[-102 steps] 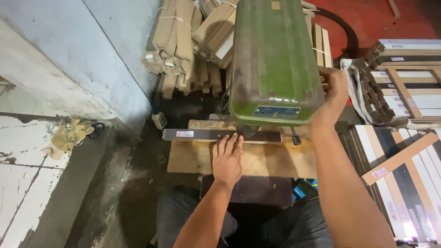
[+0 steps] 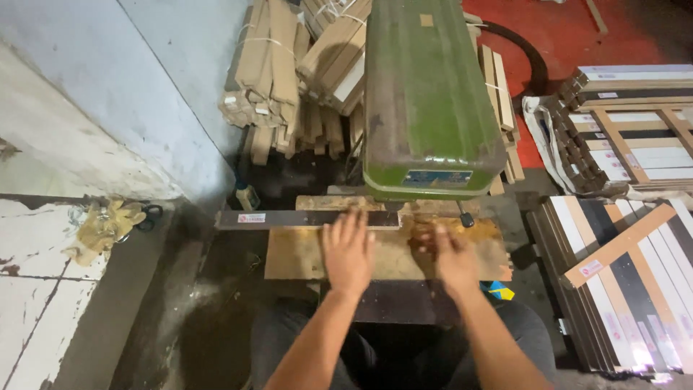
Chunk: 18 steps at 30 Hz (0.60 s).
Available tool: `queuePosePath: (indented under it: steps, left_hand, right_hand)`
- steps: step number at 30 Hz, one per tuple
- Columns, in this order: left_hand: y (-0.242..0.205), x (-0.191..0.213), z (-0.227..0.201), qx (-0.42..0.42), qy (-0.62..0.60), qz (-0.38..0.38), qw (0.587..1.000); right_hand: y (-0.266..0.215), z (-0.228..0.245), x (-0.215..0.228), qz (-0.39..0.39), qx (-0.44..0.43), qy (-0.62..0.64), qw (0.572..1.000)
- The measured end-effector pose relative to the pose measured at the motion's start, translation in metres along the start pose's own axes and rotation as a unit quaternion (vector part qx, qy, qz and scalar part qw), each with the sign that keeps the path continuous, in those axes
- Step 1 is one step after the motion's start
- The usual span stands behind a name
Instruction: Cutting long material strips into smaller pieces using a stationary cutting machine in a warehouse setting.
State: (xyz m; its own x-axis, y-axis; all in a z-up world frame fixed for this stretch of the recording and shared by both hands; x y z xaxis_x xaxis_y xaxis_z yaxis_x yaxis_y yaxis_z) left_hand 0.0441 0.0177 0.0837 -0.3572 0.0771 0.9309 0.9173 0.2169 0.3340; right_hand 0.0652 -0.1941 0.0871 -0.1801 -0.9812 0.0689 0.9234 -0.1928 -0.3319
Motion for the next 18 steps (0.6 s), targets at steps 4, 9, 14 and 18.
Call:
queuePosePath:
  steps: [4,9,14,18]
  left_hand:
    - [-0.016,-0.039,-0.021,-0.052,-0.04,-0.085,0.994]
    - [-0.021,-0.045,-0.022,-0.059,-0.035,-0.091,0.994]
    - [-0.018,-0.044,-0.022,-0.05,-0.031,-0.069,0.996]
    - [-0.019,-0.043,-0.022,-0.048,-0.025,-0.069,0.996]
  right_hand:
    - [0.023,-0.001,0.048,0.004,0.056,0.177,0.983]
    - [-0.001,0.065,0.058,0.045,0.153,0.016,0.987]
    - [0.038,0.048,0.041,0.067,0.099,-0.171,0.978]
    - [0.068,0.05,0.017,0.062,0.059,-0.048,0.995]
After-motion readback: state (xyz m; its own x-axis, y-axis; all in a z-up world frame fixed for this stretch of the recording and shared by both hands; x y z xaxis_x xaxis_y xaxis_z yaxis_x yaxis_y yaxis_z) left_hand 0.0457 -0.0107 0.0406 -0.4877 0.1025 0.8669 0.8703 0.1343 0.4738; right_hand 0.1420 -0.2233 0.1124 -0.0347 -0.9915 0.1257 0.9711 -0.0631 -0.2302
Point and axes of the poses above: each hand's wrist, its own y-axis towards the middle knuckle, its own x-axis out of the back of the hand, z = x × y, the point moved 6 cm from there along y, towards the middle knuckle, and after that the axes turned 15 degrees about y, right-handed, at the moved point
